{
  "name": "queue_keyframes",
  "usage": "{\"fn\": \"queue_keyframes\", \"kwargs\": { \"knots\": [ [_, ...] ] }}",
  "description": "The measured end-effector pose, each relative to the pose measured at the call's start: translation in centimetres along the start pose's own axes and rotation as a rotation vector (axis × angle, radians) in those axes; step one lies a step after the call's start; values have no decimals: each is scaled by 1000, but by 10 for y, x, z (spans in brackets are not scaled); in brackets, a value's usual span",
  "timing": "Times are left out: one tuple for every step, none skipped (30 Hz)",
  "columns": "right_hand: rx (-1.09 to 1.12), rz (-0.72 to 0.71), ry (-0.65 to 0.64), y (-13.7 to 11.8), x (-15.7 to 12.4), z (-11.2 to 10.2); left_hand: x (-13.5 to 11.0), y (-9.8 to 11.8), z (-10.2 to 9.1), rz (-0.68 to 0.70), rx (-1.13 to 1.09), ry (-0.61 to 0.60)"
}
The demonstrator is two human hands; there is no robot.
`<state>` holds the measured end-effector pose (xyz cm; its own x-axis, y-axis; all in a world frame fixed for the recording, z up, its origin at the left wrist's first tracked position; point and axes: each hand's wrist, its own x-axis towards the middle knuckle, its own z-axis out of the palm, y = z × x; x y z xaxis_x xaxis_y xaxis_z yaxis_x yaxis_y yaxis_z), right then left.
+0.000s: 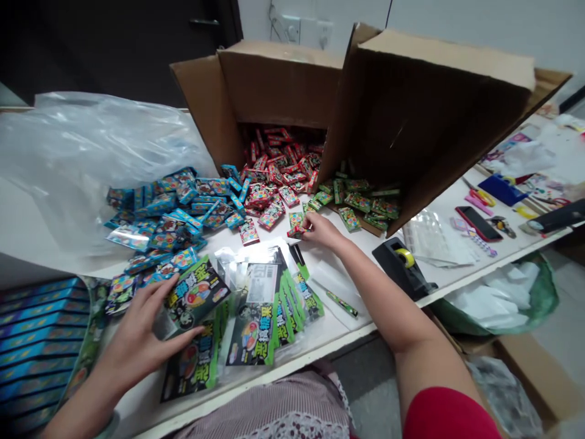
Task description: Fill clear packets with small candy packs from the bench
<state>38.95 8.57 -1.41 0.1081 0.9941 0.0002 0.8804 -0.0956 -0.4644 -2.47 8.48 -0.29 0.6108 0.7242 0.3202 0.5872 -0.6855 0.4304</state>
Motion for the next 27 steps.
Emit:
{"fn": "queue_keyframes", "kwargs": {
  "knots": [
    [4,-15,11,5,-7,-2,1,0,1,2,-7,-2],
    [3,-28,22,10,-14,-3,3,1,3,5,-16,-8],
    [-2,-41,30,15,-20,-5,3,2,5,10,-24,-12],
    [-11,-53,34,20,-26,-6,4,3,6,13,-31,-12],
    [-21,-66,33,24,-32,-6,3,4,8,14,-36,-8],
    [-31,-79,25,29,-38,-6,3,5,8,14,-41,-3],
    [-40,-90,12,33,-44,-6,1,5,9,12,-43,-1],
    [-47,-95,-2,37,-49,-6,0,5,8,7,-41,-2],
    [-52,-90,-11,40,-53,-5,-2,4,8,-1,-37,-4],
    [-55,-78,-11,43,-56,-5,-3,3,7,-8,-30,-6],
    [-56,-62,-3,45,-57,-4,-3,2,7,-13,-21,-4],
    [-55,-47,9,46,-57,-4,-3,2,7,-15,-14,-1],
    [-55,-35,21,46,-55,-3,-3,1,7,-12,-12,0],
    [-50,-30,19,45,-53,-2,-2,2,7,-3,-12,-5],
    [-42,-33,2,44,-49,-1,-1,2,8,11,-14,-18],
    [-31,-41,-21,41,-46,-1,0,3,9,26,-14,-37],
    [-20,-48,-42,37,-44,-1,1,3,9,39,-9,-59],
    [-12,-52,-53,30,-43,-3,2,4,10,48,2,-76],
    [-1,-61,-42,22,-44,-5,2,5,10,51,17,-86],
    [15,-87,-5,10,-47,-9,1,6,10,50,33,-90],
    [37,-135,40,-4,-52,-14,1,8,9,47,44,-91],
    [66,-202,85,-20,-58,-19,0,10,8,46,49,-94],
    [106,-306,107,-37,-65,-25,0,13,8,49,45,-99],
    [126,-402,61,-54,-71,-31,0,15,7,54,33,-106],
    [122,-484,-7,-71,-77,-36,1,17,6,62,16,-115],
    [101,-549,-78,-85,-81,-41,1,19,6,72,-1,-119],
    [70,-604,-148,-98,-83,-45,2,21,5,87,-14,-123]
  ]
}}
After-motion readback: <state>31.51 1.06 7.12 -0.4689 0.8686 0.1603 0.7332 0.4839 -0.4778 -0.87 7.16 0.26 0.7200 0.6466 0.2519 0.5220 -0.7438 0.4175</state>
